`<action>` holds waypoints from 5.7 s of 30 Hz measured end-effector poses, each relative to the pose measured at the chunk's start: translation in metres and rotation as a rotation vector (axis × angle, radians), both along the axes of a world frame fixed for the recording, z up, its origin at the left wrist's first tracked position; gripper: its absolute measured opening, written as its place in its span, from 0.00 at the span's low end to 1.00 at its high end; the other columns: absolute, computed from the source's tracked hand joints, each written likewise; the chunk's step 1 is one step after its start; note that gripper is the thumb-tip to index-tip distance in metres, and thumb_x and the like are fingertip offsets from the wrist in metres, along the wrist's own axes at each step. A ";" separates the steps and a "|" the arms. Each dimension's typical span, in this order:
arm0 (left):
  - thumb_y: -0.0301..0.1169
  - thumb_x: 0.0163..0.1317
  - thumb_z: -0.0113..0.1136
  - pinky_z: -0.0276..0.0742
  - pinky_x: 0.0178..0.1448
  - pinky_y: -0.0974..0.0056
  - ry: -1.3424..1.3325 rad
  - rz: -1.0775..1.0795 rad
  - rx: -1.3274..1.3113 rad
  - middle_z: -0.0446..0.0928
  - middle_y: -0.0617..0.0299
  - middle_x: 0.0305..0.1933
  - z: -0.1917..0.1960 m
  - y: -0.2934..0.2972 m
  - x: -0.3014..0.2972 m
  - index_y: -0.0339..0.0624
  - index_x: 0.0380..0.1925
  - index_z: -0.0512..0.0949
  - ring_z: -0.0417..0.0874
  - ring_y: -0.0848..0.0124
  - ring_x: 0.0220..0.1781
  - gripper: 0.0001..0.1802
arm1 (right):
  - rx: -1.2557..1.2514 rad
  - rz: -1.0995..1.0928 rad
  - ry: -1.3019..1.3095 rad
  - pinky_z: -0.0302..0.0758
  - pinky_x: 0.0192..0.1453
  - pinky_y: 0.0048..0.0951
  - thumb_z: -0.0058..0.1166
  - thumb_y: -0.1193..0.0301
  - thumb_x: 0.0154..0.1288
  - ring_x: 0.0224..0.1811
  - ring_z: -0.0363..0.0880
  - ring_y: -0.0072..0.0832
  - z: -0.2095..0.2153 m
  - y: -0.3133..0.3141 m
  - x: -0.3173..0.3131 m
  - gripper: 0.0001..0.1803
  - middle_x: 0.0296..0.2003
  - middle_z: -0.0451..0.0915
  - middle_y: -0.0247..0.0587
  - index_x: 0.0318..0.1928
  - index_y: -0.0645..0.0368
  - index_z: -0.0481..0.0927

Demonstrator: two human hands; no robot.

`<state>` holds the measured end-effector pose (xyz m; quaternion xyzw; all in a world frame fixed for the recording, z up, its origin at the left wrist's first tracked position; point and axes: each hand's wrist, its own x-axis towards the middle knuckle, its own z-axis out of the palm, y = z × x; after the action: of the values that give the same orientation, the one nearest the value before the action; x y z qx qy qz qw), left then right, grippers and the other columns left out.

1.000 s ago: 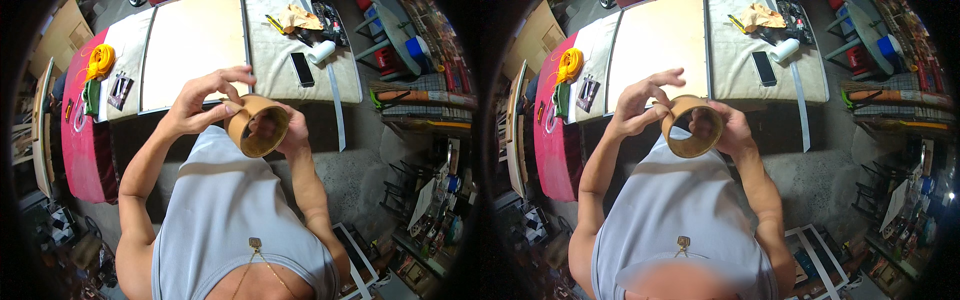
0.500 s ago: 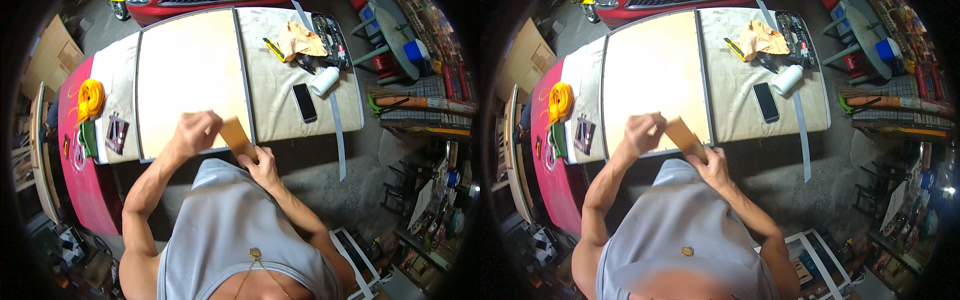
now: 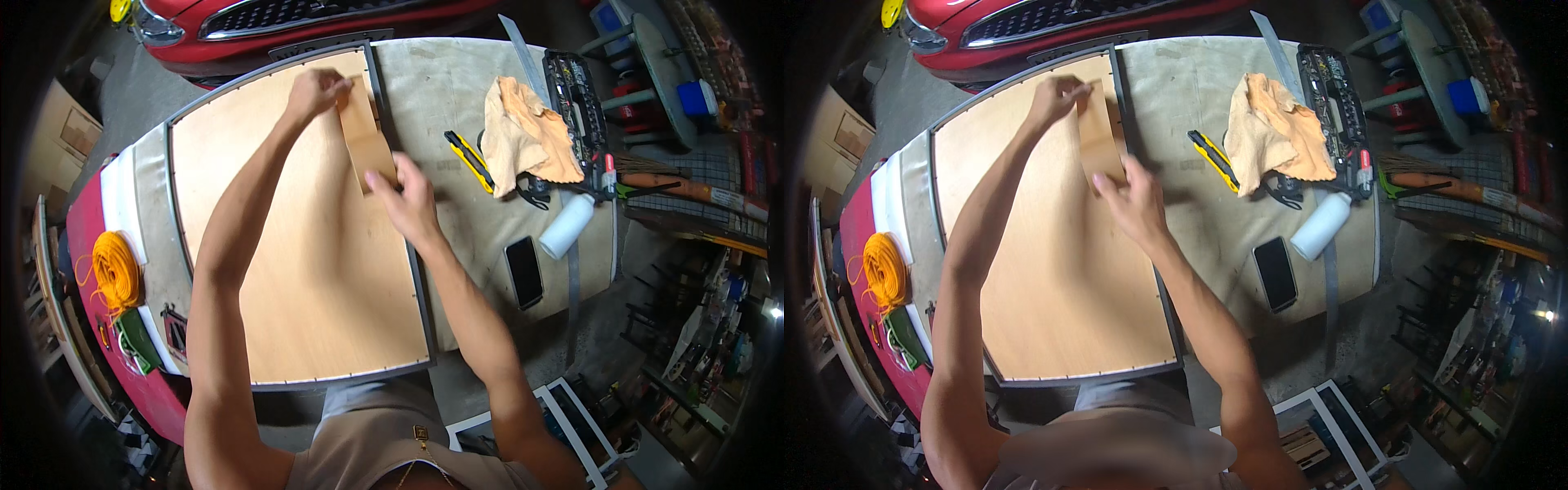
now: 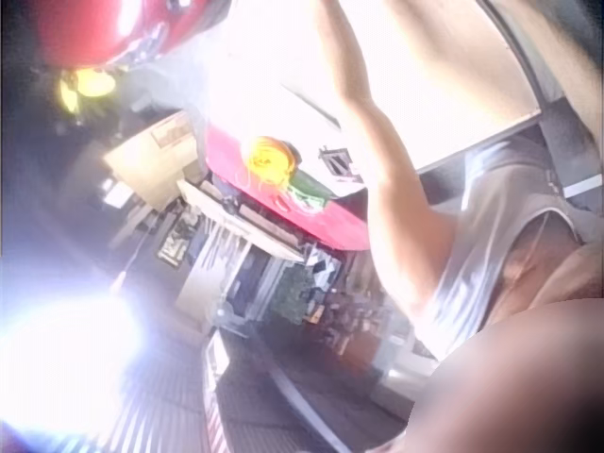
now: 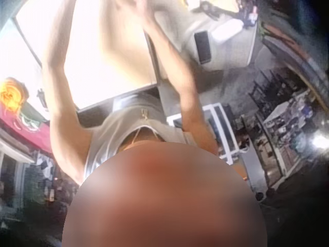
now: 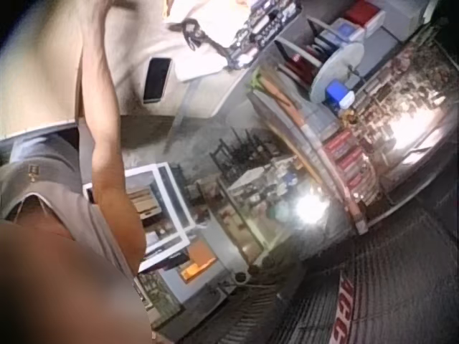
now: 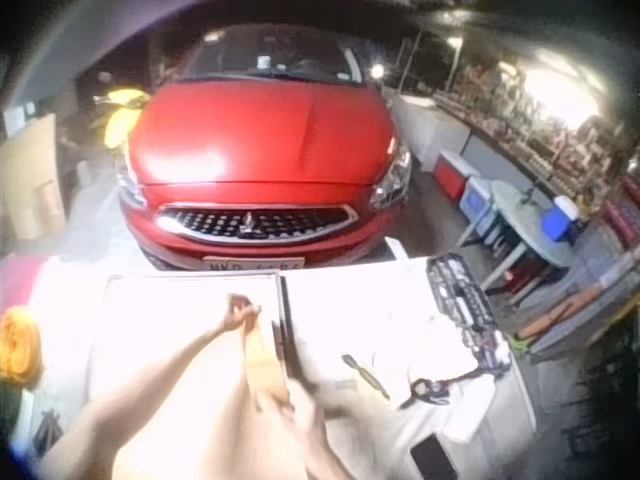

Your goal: The person applies brown edge banding to the perimeter of a light-colored wooden panel. They use a utility knife to cut the banding to length, press it along the edges, and smooth it with a cloth. The panel rests on a workbench in a cluttered garage.

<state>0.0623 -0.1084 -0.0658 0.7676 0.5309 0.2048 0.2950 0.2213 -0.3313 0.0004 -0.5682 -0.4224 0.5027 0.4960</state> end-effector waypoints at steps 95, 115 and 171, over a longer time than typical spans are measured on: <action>0.33 0.63 0.68 0.80 0.45 0.73 -0.305 0.117 -0.061 0.87 0.64 0.41 -0.037 0.098 0.032 0.40 0.48 0.84 0.84 0.80 0.39 0.15 | 0.102 -0.225 -0.137 0.70 0.25 0.30 0.60 0.61 0.67 0.19 0.72 0.20 -0.033 0.122 0.003 0.22 0.16 0.77 0.40 0.23 0.65 0.71; 0.49 0.53 0.65 0.78 0.50 0.55 0.168 0.148 0.148 0.86 0.58 0.35 -0.041 0.110 0.041 0.58 0.36 0.89 0.87 0.58 0.42 0.16 | 0.106 -0.221 -0.110 0.68 0.28 0.26 0.61 0.59 0.67 0.23 0.65 0.15 -0.034 0.126 -0.014 0.23 0.18 0.72 0.31 0.23 0.64 0.71; 0.61 0.70 0.40 0.84 0.34 0.52 0.877 -0.198 0.191 0.84 0.55 0.33 -0.051 0.153 0.094 0.77 0.45 0.82 0.88 0.55 0.33 0.21 | -0.319 0.069 -0.389 0.79 0.46 0.32 0.61 0.53 0.63 0.34 0.83 0.26 -0.020 0.064 0.022 0.24 0.32 0.86 0.44 0.43 0.65 0.84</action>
<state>0.1564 0.0444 -0.1172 0.8526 0.5084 -0.1206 -0.0115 0.2429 -0.2671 -0.0200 -0.7107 -0.4442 0.4608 0.2920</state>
